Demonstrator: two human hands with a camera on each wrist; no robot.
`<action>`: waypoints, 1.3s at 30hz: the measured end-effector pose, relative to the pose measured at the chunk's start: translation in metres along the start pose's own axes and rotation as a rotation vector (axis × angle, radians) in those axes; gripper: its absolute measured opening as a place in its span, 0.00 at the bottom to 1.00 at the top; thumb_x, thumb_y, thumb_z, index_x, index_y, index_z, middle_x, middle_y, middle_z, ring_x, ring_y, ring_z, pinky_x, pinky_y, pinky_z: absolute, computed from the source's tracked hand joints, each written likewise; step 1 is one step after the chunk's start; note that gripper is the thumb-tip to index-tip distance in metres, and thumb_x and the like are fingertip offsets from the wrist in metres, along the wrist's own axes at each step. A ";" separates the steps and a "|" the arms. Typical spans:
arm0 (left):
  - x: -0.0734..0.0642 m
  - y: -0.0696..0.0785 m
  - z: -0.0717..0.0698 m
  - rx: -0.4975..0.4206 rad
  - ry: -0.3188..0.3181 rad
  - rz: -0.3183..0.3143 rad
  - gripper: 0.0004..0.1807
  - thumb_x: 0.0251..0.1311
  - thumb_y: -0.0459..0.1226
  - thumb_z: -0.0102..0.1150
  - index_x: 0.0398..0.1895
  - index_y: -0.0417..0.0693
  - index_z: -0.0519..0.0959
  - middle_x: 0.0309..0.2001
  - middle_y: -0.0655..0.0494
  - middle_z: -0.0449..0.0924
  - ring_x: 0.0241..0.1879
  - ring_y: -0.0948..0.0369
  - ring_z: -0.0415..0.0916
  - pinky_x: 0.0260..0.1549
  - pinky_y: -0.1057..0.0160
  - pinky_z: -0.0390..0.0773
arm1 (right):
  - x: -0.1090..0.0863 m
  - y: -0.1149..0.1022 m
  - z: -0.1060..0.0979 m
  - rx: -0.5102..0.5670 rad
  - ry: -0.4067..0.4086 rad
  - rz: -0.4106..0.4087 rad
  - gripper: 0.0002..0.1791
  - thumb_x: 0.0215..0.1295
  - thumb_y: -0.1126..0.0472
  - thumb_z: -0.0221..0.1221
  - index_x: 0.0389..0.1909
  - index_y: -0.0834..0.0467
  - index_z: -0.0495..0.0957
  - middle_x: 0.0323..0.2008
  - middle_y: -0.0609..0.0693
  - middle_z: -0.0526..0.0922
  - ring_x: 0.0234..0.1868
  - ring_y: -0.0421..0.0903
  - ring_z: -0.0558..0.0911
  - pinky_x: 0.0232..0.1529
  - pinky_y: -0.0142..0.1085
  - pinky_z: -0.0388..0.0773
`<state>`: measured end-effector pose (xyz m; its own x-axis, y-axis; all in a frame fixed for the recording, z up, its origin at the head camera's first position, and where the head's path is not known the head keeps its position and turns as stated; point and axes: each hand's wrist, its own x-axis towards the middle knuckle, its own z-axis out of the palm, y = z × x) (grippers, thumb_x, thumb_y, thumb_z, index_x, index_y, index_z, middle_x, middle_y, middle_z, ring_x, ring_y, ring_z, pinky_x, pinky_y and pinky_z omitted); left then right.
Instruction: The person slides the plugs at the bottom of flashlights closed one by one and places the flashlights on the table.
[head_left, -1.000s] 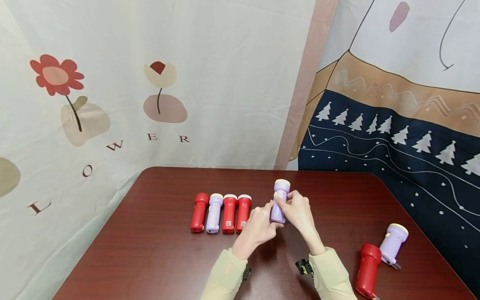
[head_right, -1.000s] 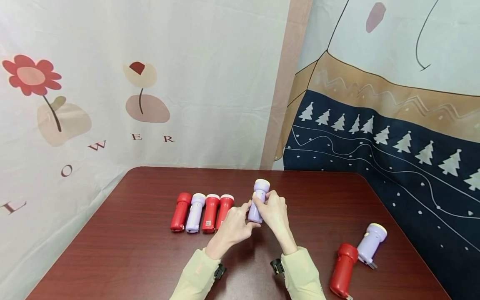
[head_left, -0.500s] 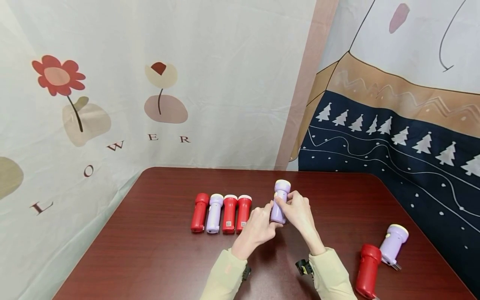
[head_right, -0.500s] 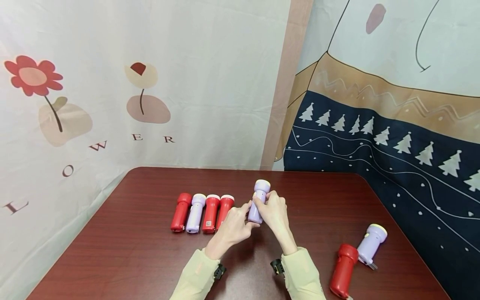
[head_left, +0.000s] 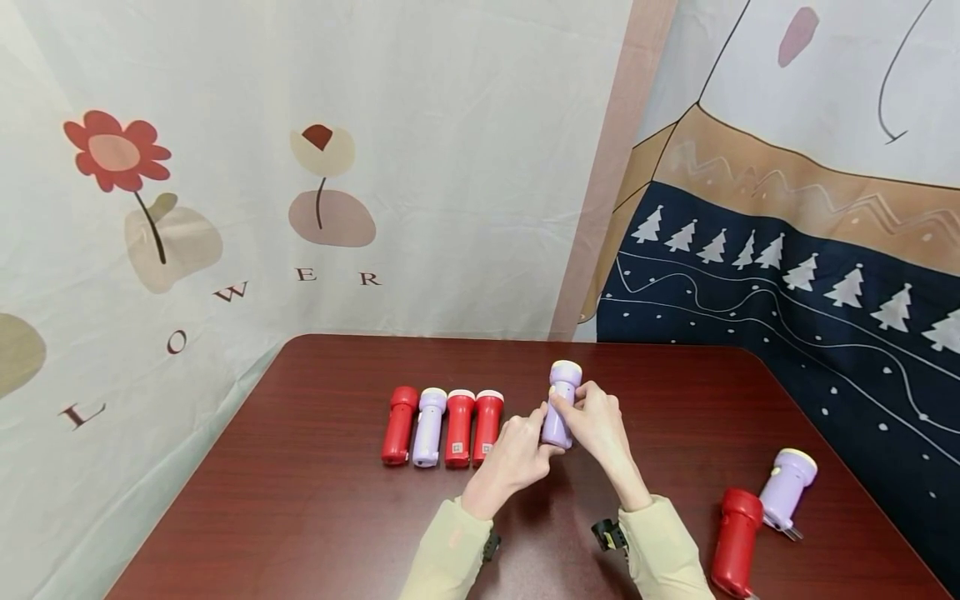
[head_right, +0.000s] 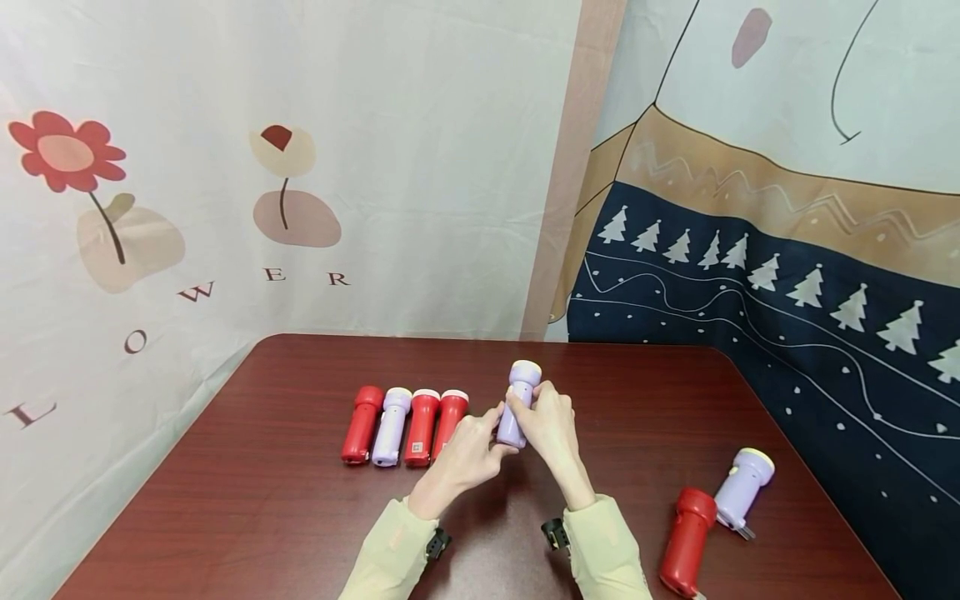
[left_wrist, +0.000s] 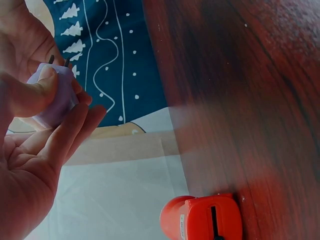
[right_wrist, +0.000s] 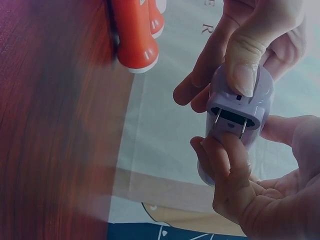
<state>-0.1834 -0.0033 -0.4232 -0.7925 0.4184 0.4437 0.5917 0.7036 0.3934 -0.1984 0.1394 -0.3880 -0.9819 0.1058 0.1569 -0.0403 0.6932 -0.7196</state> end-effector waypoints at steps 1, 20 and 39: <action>0.000 0.000 0.000 0.003 0.003 0.004 0.30 0.53 0.39 0.66 0.56 0.30 0.71 0.36 0.46 0.82 0.30 0.53 0.83 0.32 0.63 0.81 | 0.000 0.000 0.000 -0.002 0.001 -0.001 0.22 0.59 0.51 0.62 0.38 0.68 0.75 0.27 0.58 0.84 0.23 0.43 0.80 0.21 0.31 0.73; -0.001 0.000 -0.002 -0.017 -0.043 0.003 0.29 0.54 0.35 0.64 0.58 0.30 0.71 0.37 0.43 0.83 0.32 0.53 0.83 0.34 0.63 0.82 | -0.001 0.001 0.000 -0.012 0.004 0.001 0.22 0.58 0.51 0.63 0.37 0.68 0.75 0.27 0.58 0.84 0.23 0.44 0.79 0.21 0.31 0.72; -0.001 -0.001 -0.001 -0.034 -0.077 -0.001 0.30 0.56 0.35 0.63 0.59 0.28 0.69 0.39 0.41 0.84 0.33 0.53 0.84 0.34 0.63 0.82 | -0.001 0.003 0.001 -0.030 0.009 -0.002 0.21 0.58 0.51 0.62 0.35 0.68 0.75 0.25 0.57 0.82 0.22 0.44 0.77 0.20 0.31 0.69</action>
<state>-0.1830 -0.0053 -0.4233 -0.8013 0.4619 0.3802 0.5947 0.6844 0.4218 -0.1981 0.1403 -0.3908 -0.9802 0.1111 0.1642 -0.0360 0.7146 -0.6986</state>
